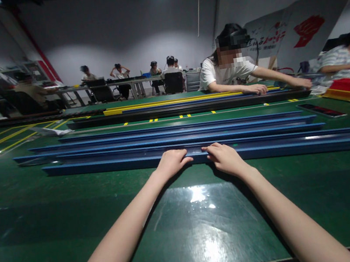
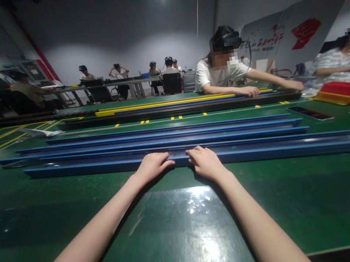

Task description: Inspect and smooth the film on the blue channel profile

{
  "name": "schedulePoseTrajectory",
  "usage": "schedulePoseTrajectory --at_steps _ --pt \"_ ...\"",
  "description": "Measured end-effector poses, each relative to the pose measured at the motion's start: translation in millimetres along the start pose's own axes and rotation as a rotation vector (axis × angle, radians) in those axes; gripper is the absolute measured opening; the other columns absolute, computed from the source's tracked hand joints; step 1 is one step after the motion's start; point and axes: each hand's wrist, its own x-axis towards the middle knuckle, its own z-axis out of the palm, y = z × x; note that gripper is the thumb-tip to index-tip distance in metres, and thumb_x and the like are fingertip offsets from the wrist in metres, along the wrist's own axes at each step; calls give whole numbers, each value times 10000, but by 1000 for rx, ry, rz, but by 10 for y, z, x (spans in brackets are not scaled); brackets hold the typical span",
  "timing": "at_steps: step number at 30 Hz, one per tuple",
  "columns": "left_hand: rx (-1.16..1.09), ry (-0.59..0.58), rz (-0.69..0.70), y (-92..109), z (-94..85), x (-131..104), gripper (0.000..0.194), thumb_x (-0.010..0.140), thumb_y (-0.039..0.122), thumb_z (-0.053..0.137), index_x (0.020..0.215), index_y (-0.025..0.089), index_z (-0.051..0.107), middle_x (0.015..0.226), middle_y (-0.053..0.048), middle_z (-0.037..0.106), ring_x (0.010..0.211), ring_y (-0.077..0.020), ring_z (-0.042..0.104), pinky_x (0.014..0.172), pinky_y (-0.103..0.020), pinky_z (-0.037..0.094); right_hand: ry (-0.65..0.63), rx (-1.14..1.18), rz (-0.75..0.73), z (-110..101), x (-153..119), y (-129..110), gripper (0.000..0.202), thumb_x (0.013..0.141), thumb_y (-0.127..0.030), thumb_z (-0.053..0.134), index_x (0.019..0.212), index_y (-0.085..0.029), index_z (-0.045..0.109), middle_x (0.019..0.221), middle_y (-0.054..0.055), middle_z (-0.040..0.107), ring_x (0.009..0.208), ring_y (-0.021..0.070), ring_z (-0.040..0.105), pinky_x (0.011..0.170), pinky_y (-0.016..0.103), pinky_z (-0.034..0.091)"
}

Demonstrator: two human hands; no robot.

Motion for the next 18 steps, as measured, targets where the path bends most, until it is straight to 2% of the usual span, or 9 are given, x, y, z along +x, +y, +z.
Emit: schedulePoseTrajectory --at_steps 10,18 --pt "-4 -19 -7 4 -7 0 312 856 455 435 791 186 580 834 -51 664 784 -184 611 637 -229 395 11 -60 -25 -12 -30 2 280 863 -231 373 1054 -156 563 1035 103 613 929 182 544 757 261 368" --pt "-59 53 32 -44 79 -13 298 860 441 434 910 189 586 927 -58 656 877 -180 610 744 -245 430 -13 -123 -11 -35 -42 -18 231 876 -261 362 951 -170 560 944 89 624 865 178 536 695 253 332"
